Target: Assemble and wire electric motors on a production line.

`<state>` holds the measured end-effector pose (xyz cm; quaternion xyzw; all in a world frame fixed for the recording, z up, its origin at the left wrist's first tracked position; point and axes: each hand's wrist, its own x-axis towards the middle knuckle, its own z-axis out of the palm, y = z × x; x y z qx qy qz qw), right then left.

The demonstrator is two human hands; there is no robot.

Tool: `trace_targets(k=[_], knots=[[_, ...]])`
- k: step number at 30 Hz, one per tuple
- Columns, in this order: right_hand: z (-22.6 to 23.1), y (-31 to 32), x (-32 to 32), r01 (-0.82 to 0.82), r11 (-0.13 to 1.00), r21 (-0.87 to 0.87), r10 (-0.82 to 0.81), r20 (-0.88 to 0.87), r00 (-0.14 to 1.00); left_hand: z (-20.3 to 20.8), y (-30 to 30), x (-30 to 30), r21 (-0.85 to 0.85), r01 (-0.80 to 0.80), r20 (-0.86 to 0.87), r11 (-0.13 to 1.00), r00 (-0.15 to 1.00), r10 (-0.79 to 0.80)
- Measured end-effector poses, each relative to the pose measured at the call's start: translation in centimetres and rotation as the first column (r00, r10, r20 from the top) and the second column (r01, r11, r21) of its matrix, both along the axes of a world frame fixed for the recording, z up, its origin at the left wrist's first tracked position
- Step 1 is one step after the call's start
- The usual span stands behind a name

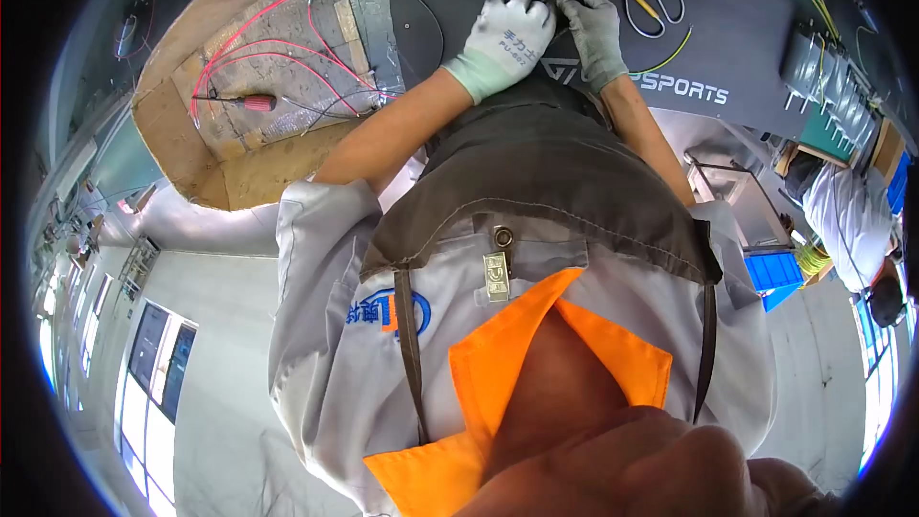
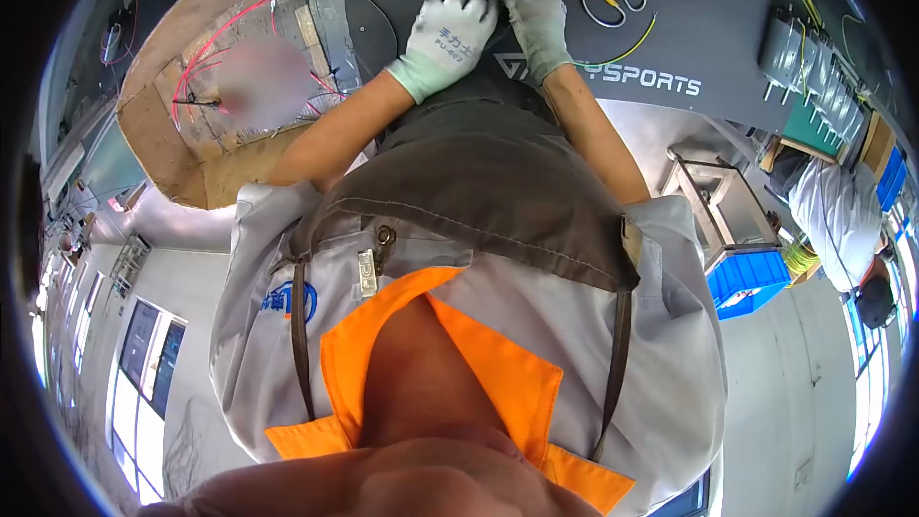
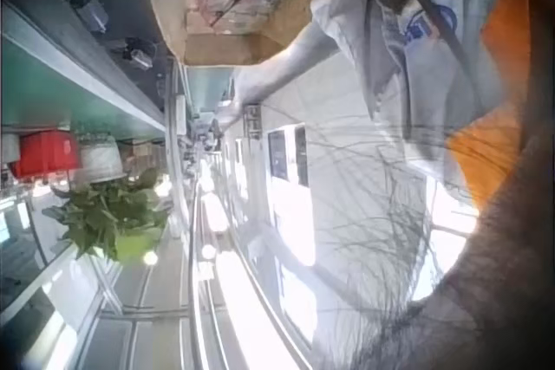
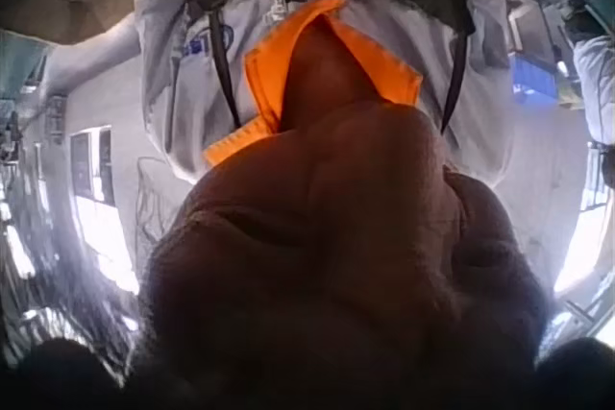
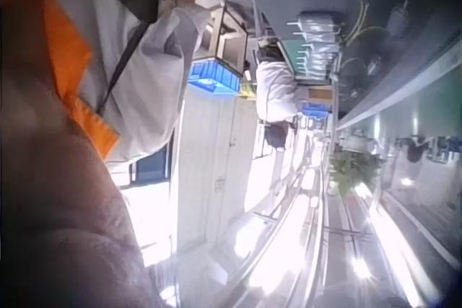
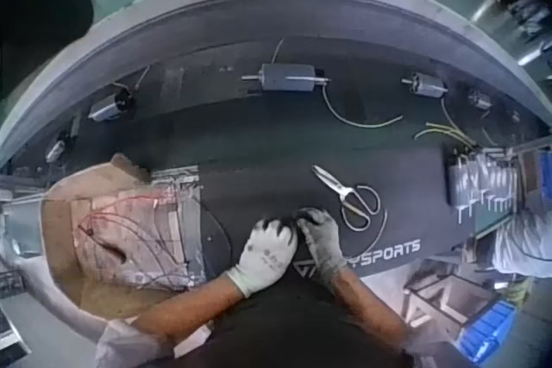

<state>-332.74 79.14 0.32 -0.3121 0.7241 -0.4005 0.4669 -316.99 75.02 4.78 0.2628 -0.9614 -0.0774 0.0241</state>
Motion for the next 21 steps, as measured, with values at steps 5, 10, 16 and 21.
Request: trace_targets(k=[5,10,16,21], knots=[[-1.5,0.3,-1.2,-0.021,1.000,0.016,0.017,0.194,0.981,1.4,1.0,-0.2,0.119,-0.079,0.108,0.990,0.992,0.066],[-1.1,0.3,-1.7,0.035,0.999,-0.035,-0.019,0.390,0.921,-0.5,2.3,0.0,0.153,-0.164,0.107,0.975,0.983,0.148],[1.6,0.1,-2.1,0.054,0.998,0.020,-0.057,0.405,0.912,-0.8,2.9,-0.8,0.080,-0.185,0.113,0.979,0.978,0.175],[0.5,-0.5,-3.6,-0.159,0.987,0.005,0.156,0.157,0.975,-1.5,3.2,-1.0,0.193,-0.248,0.077,0.949,0.968,0.237]])
